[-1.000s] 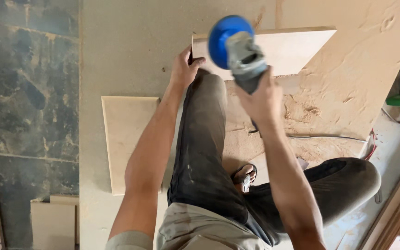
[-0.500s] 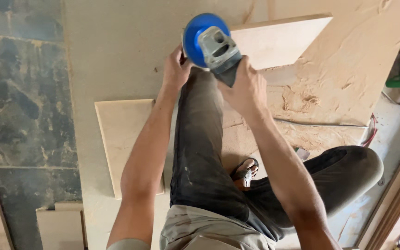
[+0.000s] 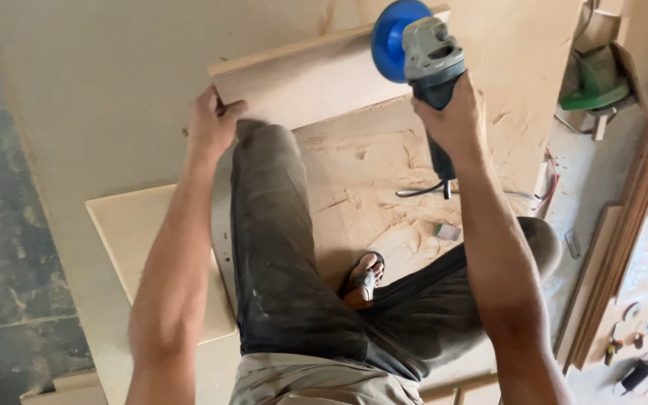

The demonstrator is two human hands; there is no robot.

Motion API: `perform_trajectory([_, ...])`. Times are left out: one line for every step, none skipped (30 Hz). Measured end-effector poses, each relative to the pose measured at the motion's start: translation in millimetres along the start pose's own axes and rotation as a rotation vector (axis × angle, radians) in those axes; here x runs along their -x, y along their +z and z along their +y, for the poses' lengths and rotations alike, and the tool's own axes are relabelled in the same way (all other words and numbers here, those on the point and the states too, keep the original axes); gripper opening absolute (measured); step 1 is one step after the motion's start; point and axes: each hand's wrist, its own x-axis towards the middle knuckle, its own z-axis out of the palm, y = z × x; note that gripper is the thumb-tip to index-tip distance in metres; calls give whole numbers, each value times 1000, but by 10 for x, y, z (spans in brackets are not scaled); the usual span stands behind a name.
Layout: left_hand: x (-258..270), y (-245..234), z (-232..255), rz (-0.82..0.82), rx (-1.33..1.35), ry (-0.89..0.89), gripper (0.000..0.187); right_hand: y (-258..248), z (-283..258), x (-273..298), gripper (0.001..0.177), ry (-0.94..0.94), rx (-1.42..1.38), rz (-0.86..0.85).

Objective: The person sands the edges and surfaces of wooden boards using a handheld power sander, turning the boards to reach different sides.

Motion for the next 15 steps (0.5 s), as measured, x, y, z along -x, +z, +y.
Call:
perform_trajectory([-1,-7,6,2,-14,-16,32,-8,167,-11,61,-62,-52,30])
perform_trajectory([-13,-15,8,-4,-10,-14,33,-22,325,-47,63,-129,-110,59])
perform_trajectory([-21,-15,3,-11,-7,-12,34,-77,473,-83,61,-120,-132,55])
perform_trajectory([-20,-9,-10,-17,-3,-11,35,-141,591,-115,59,-110,-155,49])
perform_trajectory([-12,-1,-27,-8,-18,-9,34,-204,673,-144,57,-101,-178,44])
perform_trajectory([-14,4,-39,1,-32,-3,34,-286,723,-196,55,-37,-152,46])
perform_trajectory([-20,10,-53,10,-46,2,34,-389,741,-256,52,27,-126,48])
perform_trajectory([-13,26,-74,13,-33,14,34,-480,725,-282,50,93,-99,48])
perform_trajectory([-8,41,-98,17,-19,26,33,-559,680,-291,49,179,-78,58])
perform_trajectory([-17,41,-121,23,-8,38,32,-625,617,-296,49,264,-60,67])
perform_trajectory([-36,49,-142,30,-23,35,32,-666,538,-278,48,349,-43,76])
perform_trajectory([-37,51,-173,42,-40,27,32,-667,450,-252,49,271,-40,80])
perform_trajectory([-41,57,-203,54,-58,19,32,-668,356,-219,49,193,-38,85])
perform_trajectory([-37,72,-236,54,-23,48,32,-644,253,-181,50,113,-39,87])
perform_trajectory([-38,108,-259,54,12,78,32,-608,125,-111,51,121,-30,79])
